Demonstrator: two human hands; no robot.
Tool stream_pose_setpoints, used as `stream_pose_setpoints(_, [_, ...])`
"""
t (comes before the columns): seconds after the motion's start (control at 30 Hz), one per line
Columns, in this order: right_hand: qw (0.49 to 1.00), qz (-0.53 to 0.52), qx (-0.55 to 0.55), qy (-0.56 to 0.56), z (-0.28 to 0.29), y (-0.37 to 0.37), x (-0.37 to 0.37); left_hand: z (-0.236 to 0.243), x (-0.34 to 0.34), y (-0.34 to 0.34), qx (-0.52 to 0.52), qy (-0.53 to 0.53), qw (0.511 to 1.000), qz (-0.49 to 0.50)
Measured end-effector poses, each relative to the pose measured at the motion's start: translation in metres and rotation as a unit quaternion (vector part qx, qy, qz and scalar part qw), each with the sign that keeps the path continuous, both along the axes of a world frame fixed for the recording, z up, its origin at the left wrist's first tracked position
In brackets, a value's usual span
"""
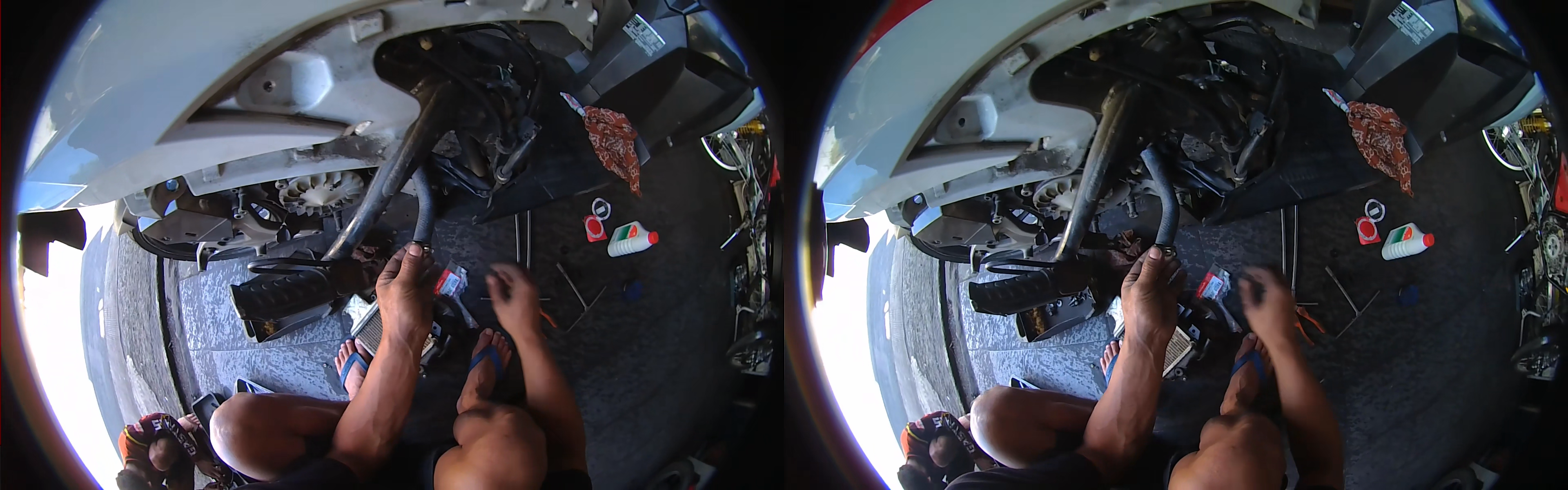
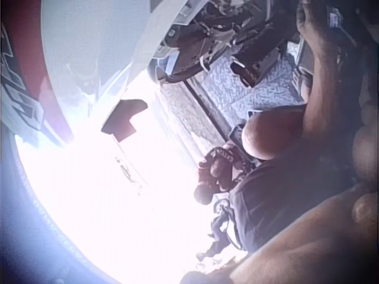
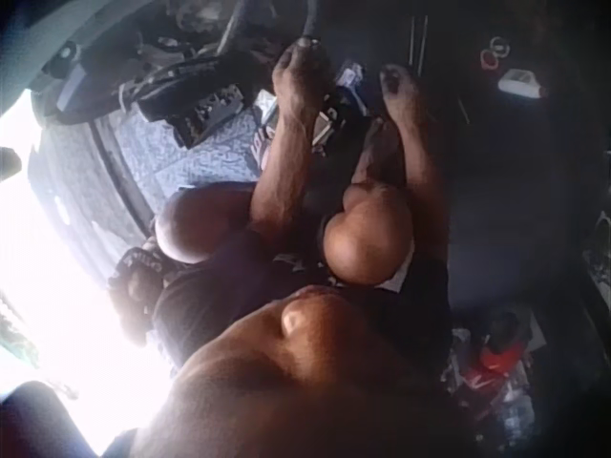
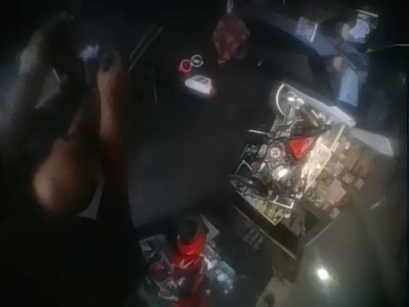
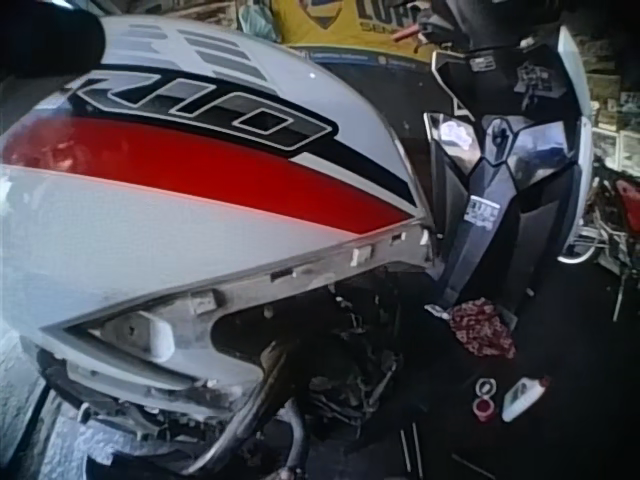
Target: The person cleans and reinstalls a radiator onto a motorcycle, connecting rubber hoses and securing them with clamps using pliers and a socket wrench.
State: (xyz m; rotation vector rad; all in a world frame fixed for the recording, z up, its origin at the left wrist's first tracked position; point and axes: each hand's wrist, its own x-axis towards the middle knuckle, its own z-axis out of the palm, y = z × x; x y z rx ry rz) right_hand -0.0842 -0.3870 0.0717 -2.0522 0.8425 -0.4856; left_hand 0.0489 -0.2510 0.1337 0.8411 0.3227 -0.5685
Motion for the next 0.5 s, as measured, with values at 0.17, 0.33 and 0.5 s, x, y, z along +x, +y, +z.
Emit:
stream_pose_setpoints(0.17, [0.909, -0.06, -0.109, 0.398, -0.093, -0.033, -0.141, -0.007, 0.003, 0.001, -0.051, -0.017, 0.998, -0.033])
stream_pose_setpoints(0.33, [0.922, 0.01, -0.213, 0.324, -0.124, -0.034, -0.19, -0.008, 0.006, 0.001, -0.003, -0.057, 0.997, -0.06])
stream_pose_setpoints(0.5, [0.879, 0.0, -0.127, 0.459, -0.108, -0.028, -0.148, 0.001, 0.009, 0.005, 0.065, -0.092, 0.992, -0.063])
